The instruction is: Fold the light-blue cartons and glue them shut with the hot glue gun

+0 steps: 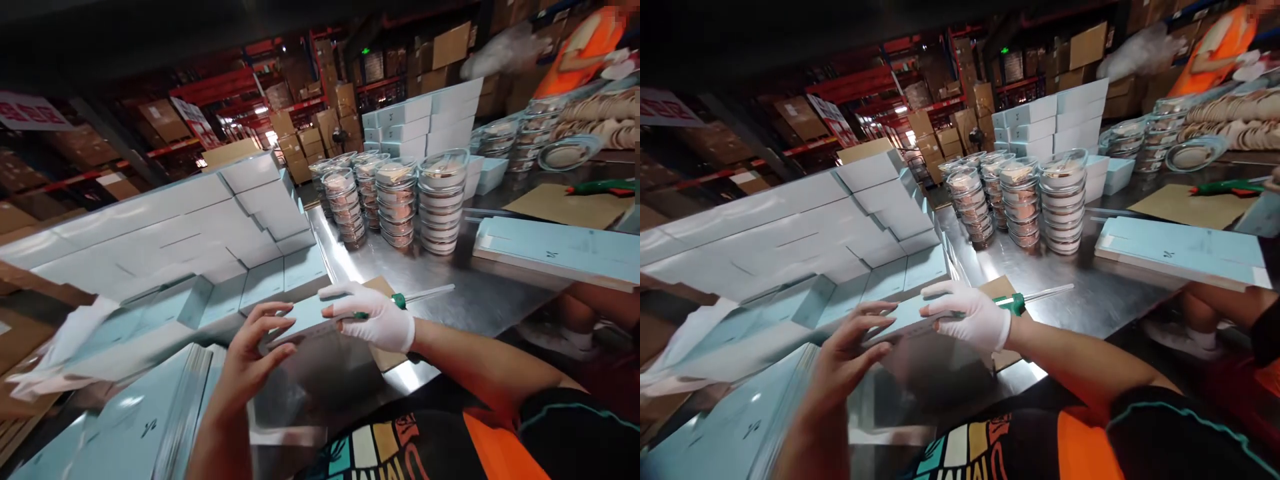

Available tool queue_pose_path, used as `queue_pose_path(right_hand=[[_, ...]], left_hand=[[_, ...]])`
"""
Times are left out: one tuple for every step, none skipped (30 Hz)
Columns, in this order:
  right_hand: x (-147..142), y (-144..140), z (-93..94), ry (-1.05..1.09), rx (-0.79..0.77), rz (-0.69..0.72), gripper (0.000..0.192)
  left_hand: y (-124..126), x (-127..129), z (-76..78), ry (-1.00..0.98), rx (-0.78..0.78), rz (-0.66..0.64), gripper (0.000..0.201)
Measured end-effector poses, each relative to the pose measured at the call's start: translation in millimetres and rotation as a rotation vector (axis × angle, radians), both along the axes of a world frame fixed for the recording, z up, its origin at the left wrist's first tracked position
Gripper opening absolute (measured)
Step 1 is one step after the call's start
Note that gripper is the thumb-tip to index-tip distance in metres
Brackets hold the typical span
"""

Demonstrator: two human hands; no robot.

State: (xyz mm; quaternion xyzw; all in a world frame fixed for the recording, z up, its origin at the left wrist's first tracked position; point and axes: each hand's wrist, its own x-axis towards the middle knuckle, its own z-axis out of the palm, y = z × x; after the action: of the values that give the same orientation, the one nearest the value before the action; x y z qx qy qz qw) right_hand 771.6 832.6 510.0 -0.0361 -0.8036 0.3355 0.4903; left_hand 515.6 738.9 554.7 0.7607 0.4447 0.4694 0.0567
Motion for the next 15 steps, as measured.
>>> queue_pose_path(right_hand=[[-4.7,0.8,3.6,-0.033,0.091,0.019,0.032],[-8.5,3.1,8.9,-0.087,0.189,0.058,0.039],[-10.1,8.2,16.3,-0.156,0.271,0.098,0.050],[-8.4,17.2,26.0,-0.225,0.316,0.110,0.062],[-2.2,31.0,37.9,-0.285,0.322,0.072,0.071],[9.1,49.9,51.6,-0.336,0.301,-0.019,0.079],[25.6,73.6,66.0,-0.349,0.245,-0.213,0.075],[46.9,100.9,79.9,-0.333,0.215,-0.466,0.068],[71.8,130.0,92.2,-0.311,0.185,-0.747,0.068],[98.6,158.8,101.6,-0.320,0.150,-1.006,0.073],[125.3,185.2,107.7,-0.343,0.096,-1.213,0.073],[149.9,207.4,110.4,-0.377,0.041,-1.332,0.061],[171.1,224.4,110.5,-0.425,0.000,-1.354,0.045],[187.6,235.7,109.0,-0.437,-0.002,-1.344,0.033],[199.3,241.7,107.0,-0.442,0.006,-1.305,0.025]], left_hand=[[-0.6,1.2,10.8,0.110,-0.038,-0.015,0.024],[-1.3,3.3,20.5,0.212,-0.061,-0.026,0.031],[-2.4,5.4,28.4,0.296,-0.063,-0.028,0.038],[-3.7,6.6,34.1,0.353,-0.049,-0.017,0.045],[-5.4,5.9,37.6,0.374,-0.027,0.017,0.051],[-7.4,2.9,38.7,0.354,-0.003,0.075,0.055],[-9.7,-2.6,37.5,0.278,0.021,0.160,0.058],[-12.0,-10.4,34.2,0.148,0.041,0.271,0.062],[-14.3,-19.7,29.0,-0.020,0.051,0.392,0.069],[-16.1,-29.5,22.0,-0.202,0.052,0.504,0.081],[-17.5,-38.8,13.5,-0.372,0.043,0.589,0.096],[-18.2,-46.5,3.6,-0.511,0.024,0.644,0.111],[-18.3,-51.9,-7.1,-0.608,-0.007,0.666,0.124],[-17.8,-54.5,-18.3,-0.662,-0.044,0.659,0.132],[-16.8,-54.3,-29.6,-0.689,-0.073,0.634,0.134]])
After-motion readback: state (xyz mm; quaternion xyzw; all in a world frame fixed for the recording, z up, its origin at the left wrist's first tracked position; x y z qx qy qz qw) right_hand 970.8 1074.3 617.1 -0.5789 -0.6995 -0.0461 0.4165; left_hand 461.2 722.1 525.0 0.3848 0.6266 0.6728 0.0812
